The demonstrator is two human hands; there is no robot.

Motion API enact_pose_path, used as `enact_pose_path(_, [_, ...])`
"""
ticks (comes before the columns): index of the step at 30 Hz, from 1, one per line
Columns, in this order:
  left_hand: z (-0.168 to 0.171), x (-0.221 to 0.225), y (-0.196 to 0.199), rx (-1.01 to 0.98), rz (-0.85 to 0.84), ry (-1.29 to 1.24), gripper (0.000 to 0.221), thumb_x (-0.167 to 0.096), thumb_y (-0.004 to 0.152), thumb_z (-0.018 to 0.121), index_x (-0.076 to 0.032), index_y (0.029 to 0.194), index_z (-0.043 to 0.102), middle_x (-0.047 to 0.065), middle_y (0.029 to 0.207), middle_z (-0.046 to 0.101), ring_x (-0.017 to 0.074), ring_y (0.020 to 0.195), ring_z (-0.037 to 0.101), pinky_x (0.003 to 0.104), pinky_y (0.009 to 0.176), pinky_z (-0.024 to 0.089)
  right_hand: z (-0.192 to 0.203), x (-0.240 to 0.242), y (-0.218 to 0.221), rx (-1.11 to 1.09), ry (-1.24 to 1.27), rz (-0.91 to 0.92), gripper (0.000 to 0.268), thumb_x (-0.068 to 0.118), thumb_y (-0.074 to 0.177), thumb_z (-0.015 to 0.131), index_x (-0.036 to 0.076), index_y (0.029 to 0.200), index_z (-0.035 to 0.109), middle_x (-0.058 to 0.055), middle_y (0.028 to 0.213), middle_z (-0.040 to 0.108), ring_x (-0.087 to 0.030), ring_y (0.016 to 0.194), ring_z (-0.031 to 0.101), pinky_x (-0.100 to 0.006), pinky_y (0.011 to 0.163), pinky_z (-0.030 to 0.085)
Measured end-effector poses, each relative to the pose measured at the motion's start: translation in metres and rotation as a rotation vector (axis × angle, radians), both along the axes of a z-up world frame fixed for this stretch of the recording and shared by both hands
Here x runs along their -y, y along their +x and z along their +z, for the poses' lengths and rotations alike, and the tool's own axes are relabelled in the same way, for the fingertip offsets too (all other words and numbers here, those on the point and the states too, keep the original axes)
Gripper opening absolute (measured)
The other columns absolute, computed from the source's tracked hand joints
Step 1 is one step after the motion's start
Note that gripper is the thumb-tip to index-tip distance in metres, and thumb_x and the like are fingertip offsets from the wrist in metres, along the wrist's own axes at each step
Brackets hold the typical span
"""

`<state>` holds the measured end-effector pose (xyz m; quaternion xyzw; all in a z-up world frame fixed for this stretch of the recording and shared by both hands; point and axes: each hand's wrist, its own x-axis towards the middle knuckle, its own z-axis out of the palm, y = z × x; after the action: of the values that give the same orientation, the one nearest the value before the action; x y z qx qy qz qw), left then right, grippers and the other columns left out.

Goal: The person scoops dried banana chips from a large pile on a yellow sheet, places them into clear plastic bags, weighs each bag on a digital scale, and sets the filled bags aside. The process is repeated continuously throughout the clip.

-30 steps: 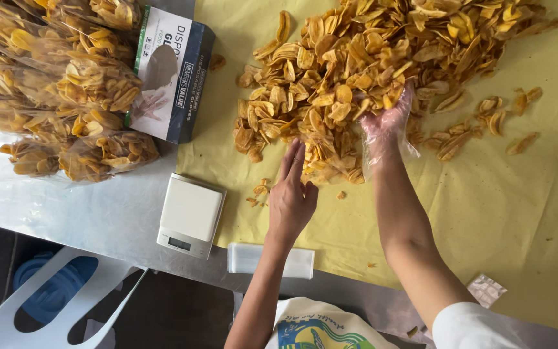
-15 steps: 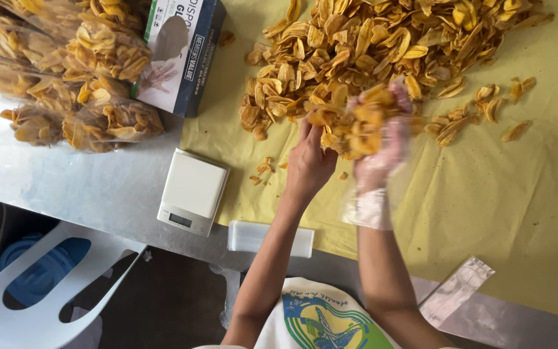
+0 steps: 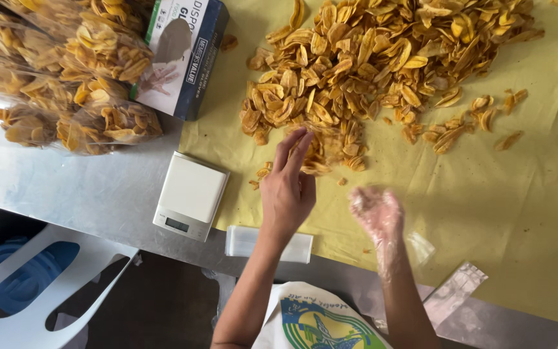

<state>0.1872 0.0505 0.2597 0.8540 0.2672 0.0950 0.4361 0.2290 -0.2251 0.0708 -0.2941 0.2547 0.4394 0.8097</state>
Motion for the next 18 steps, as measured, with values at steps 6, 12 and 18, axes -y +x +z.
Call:
enact_pose_path(6, [-0.016, -0.011, -0.002, -0.008, -0.058, 0.015, 0.079, 0.009, 0.076, 0.05, -0.006, 0.153, 0.045, 0.01, 0.159, 0.047, 0.0348, 0.1, 0.072, 0.041, 0.076, 0.059, -0.082, -0.053, 0.017, -0.26, 0.409, -0.139, 0.08, 0.06, 0.103, 0.044, 0.0, 0.156, 0.037, -0.024, 0.156, 0.047, -0.038, 0.14, 0.052, -0.059, 0.117, 0.039])
enact_pose_path(12, [-0.019, -0.009, -0.002, 0.03, -0.016, 0.02, 0.079, 0.008, 0.077, 0.051, -0.01, 0.154, 0.047, 0.009, 0.158, 0.049, 0.0354, 0.106, 0.071, 0.04, 0.081, 0.06, -0.068, -0.144, 0.144, -0.083, 1.319, 0.149, 0.114, 0.078, 0.094, 0.036, -0.009, 0.167, 0.022, -0.041, 0.145, 0.05, -0.053, 0.13, 0.057, -0.059, 0.112, 0.049])
enact_pose_path(18, [-0.046, -0.003, 0.012, -0.053, -0.015, 0.036, 0.079, 0.006, 0.075, 0.056, -0.008, 0.152, 0.045, 0.01, 0.159, 0.048, 0.0292, 0.084, 0.073, 0.038, 0.067, 0.058, -0.053, -0.202, 0.203, -0.116, -0.192, -0.367, 0.114, 0.073, 0.08, 0.061, 0.003, 0.157, 0.014, -0.029, 0.14, 0.043, -0.048, 0.123, 0.051, -0.064, 0.096, 0.053])
